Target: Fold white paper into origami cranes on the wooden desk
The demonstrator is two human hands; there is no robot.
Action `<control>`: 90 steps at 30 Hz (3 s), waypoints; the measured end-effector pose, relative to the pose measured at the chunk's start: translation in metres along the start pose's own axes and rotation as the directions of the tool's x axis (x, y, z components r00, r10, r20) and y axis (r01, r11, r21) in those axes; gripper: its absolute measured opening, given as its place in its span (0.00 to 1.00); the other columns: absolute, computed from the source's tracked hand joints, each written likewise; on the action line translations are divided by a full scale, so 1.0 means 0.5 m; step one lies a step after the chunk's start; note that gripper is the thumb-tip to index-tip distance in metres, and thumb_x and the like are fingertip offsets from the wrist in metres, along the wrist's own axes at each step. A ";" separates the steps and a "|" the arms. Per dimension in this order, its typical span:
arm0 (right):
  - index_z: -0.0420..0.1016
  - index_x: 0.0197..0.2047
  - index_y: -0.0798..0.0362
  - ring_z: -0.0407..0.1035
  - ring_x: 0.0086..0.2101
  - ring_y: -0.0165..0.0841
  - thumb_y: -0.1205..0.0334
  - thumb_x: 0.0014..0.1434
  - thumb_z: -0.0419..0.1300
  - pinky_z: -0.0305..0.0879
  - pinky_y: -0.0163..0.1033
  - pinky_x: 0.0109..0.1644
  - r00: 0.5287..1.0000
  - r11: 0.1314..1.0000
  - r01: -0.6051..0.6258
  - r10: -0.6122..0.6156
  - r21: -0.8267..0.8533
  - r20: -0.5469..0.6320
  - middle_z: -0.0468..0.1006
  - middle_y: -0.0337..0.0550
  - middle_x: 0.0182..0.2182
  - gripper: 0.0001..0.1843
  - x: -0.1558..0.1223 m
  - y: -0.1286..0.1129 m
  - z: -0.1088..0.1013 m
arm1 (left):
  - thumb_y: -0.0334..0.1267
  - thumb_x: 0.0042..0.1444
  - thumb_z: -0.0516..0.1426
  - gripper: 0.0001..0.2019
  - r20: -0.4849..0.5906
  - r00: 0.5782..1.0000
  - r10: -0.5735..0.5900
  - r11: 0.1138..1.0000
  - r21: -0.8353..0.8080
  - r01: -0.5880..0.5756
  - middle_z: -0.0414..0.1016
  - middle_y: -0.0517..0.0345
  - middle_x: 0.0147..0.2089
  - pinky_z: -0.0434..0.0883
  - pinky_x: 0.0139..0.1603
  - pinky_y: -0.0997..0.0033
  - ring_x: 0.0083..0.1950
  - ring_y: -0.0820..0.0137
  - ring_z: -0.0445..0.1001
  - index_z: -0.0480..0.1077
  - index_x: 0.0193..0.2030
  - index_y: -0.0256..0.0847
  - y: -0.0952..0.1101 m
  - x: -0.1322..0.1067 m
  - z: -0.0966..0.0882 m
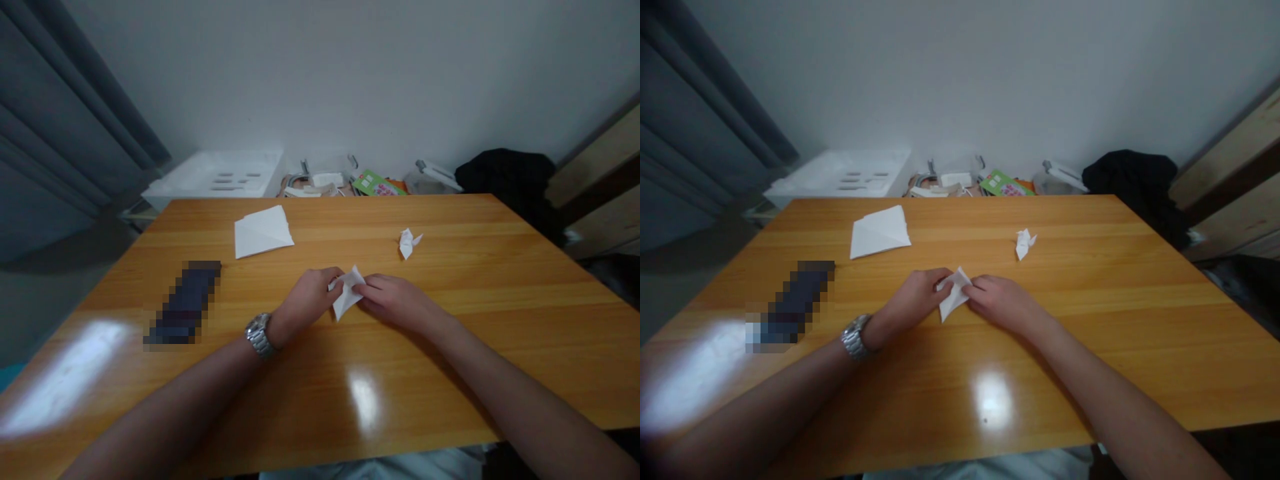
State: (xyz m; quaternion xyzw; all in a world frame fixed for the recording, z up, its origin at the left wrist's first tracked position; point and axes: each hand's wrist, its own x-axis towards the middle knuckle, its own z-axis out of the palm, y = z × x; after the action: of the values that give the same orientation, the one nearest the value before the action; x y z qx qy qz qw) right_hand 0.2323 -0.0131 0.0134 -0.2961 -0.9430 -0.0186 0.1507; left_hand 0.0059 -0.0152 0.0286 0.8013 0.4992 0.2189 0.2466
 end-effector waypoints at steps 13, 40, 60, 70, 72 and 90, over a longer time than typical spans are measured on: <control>0.77 0.46 0.56 0.72 0.33 0.35 0.68 0.66 0.58 0.66 0.37 0.36 0.995 0.998 -0.005 0.010 0.055 -0.100 0.78 0.47 0.33 0.08 -0.015 0.022 -0.006 | 0.41 0.64 0.56 0.11 0.033 0.997 -0.067 0.938 -0.339 0.074 0.76 0.58 0.29 0.65 0.27 0.77 0.27 0.72 0.74 0.76 0.42 0.37 -0.004 0.002 0.007; 0.76 0.55 0.55 0.77 0.47 0.43 0.74 0.66 0.57 0.77 0.50 0.50 0.993 0.986 0.094 -0.082 0.136 -0.088 0.81 0.56 0.47 0.17 -0.014 0.014 -0.037 | 0.56 0.64 0.53 0.24 0.333 0.939 -0.085 0.293 -0.892 0.343 0.78 0.45 0.46 0.75 0.41 0.67 0.43 0.65 0.77 0.75 0.49 0.35 -0.015 0.005 0.018; 0.74 0.59 0.51 0.69 0.60 0.44 0.73 0.68 0.54 0.71 0.55 0.63 0.991 0.977 0.078 -0.054 0.199 -0.125 0.71 0.55 0.63 0.20 -0.019 0.019 -0.042 | 0.43 0.54 0.66 0.19 0.146 0.967 -0.208 0.421 -0.879 0.223 0.77 0.51 0.43 0.71 0.38 0.72 0.39 0.70 0.76 0.71 0.51 0.38 -0.035 0.012 0.029; 0.76 0.52 0.50 0.77 0.48 0.40 0.60 0.69 0.56 0.75 0.48 0.54 0.868 0.806 -0.221 0.419 0.549 -0.267 0.81 0.51 0.49 0.12 -0.012 -0.003 -0.032 | 0.37 0.58 0.62 0.21 -0.071 0.994 -0.083 0.672 -0.740 0.003 0.75 0.53 0.46 0.74 0.48 0.68 0.47 0.67 0.76 0.65 0.57 0.40 -0.026 0.006 0.043; 0.74 0.54 0.51 0.78 0.43 0.39 0.55 0.68 0.58 0.77 0.45 0.47 0.828 0.665 -0.306 0.539 0.681 -0.154 0.81 0.51 0.48 0.14 -0.007 -0.009 -0.020 | 0.36 0.58 0.61 0.24 -0.059 0.995 -0.086 0.666 -0.746 0.014 0.74 0.56 0.42 0.75 0.43 0.70 0.43 0.68 0.77 0.61 0.60 0.41 -0.019 0.002 0.048; 0.78 0.44 0.52 0.76 0.36 0.35 0.58 0.65 0.60 0.71 0.38 0.40 0.879 0.582 -0.350 0.474 0.734 0.044 0.83 0.43 0.38 0.09 -0.006 -0.017 -0.012 | 0.47 0.61 0.60 0.14 -0.032 0.994 -0.102 0.701 -0.711 0.049 0.79 0.54 0.38 0.73 0.42 0.71 0.40 0.69 0.77 0.73 0.40 0.36 0.008 -0.009 0.041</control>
State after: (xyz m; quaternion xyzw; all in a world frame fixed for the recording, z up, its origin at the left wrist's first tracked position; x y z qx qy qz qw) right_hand 0.2316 -0.0223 0.0188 -0.4209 -0.7621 0.3664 0.3284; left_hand 0.0191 -0.0246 0.0147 0.6157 0.4173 0.4110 0.5272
